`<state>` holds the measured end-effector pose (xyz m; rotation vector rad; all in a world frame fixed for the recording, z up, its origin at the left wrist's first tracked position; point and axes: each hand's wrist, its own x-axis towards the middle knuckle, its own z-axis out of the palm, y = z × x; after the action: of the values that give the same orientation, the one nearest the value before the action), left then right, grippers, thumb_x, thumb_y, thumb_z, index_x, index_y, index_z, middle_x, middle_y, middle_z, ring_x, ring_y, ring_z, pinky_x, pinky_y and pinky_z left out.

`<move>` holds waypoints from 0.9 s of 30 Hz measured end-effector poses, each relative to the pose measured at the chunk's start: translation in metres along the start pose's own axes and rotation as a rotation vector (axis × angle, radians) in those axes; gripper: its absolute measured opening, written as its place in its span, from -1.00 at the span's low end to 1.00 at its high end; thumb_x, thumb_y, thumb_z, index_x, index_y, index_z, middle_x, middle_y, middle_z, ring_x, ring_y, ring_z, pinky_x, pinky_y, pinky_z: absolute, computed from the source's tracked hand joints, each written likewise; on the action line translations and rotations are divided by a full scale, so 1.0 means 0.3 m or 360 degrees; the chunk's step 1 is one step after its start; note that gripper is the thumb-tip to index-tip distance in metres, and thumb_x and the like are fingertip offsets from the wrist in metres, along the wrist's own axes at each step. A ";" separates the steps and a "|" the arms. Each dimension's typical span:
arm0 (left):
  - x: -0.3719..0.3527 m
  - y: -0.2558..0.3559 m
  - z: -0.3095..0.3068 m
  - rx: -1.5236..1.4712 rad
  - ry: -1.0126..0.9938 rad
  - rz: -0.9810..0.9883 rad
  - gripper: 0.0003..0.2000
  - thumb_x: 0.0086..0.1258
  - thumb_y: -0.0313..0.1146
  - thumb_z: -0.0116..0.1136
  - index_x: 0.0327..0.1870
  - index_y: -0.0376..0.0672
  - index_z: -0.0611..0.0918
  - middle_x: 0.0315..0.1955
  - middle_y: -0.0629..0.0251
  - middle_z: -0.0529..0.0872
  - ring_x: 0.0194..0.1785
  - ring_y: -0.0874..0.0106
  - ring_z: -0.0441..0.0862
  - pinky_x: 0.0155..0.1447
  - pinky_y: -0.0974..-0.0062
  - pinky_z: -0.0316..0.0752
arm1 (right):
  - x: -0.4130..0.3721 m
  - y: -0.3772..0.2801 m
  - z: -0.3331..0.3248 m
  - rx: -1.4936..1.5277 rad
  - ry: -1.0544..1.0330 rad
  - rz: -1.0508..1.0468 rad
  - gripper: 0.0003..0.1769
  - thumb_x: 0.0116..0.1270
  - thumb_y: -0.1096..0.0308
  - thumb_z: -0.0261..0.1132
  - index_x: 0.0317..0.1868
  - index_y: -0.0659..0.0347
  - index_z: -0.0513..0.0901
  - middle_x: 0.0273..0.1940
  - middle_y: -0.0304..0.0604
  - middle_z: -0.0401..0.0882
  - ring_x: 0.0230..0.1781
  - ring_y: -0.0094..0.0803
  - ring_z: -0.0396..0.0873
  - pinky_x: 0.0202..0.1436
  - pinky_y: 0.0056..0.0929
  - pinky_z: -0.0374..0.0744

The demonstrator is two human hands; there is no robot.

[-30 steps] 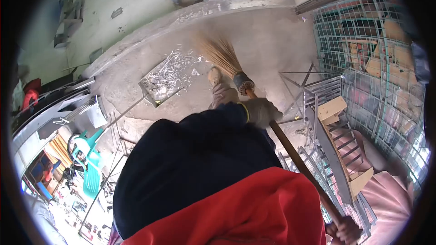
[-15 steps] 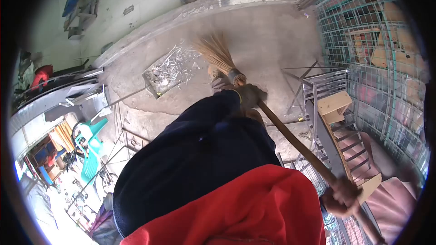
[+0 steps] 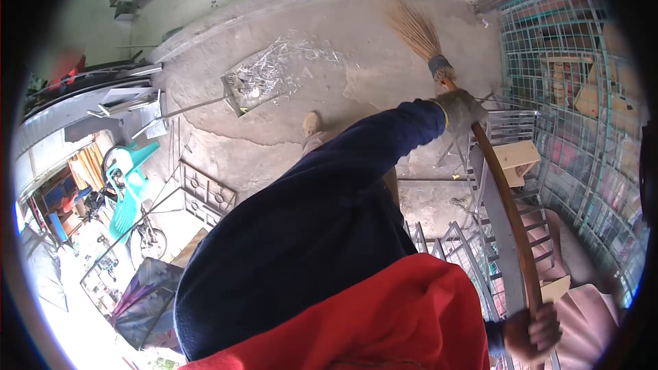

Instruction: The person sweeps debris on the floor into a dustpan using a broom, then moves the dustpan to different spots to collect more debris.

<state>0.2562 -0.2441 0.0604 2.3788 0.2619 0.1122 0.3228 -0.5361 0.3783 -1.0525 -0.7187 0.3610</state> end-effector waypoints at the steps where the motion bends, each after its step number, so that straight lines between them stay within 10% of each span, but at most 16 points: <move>1: -0.003 -0.102 0.054 0.0013 0.0078 -0.0086 -0.86 0.14 -0.30 0.19 -0.31 -0.05 0.54 -0.42 0.20 0.66 -0.26 0.15 0.65 -0.11 0.15 0.49 | -0.008 0.096 0.059 -0.0083 0.0253 -0.0033 -0.57 0.34 0.32 0.01 -0.69 -0.06 0.10 -0.73 -0.41 -0.03 -0.70 -0.56 -0.04 -0.43 -0.53 0.20; 11: -0.752 -0.470 0.356 -0.0424 0.0078 -0.1061 -0.82 0.16 -0.26 0.18 -0.23 -0.02 0.60 -0.30 0.22 0.70 -0.10 0.18 0.65 0.06 0.16 0.41 | -0.080 0.665 0.419 0.0231 -0.0034 0.0793 -0.64 0.32 0.26 0.08 -0.64 -0.01 0.22 -0.75 -0.42 0.08 -0.76 -0.61 0.06 -0.52 -0.52 0.22; 27: -1.325 -0.376 0.378 -0.0633 0.0461 -0.1338 -0.73 0.12 -0.21 0.26 -0.15 0.01 0.60 -0.23 0.25 0.69 -0.05 0.18 0.62 0.11 0.17 0.35 | -0.233 0.715 0.773 0.0157 -0.0262 0.1062 -0.63 0.30 0.29 0.10 -0.66 -0.02 0.22 -0.78 -0.45 0.03 -0.80 -0.61 -0.02 -0.61 -0.53 0.14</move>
<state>-0.1315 -0.3264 -0.1021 1.6923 1.2223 0.0954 0.1255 -0.3245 0.2334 -1.1588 -0.4697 1.0563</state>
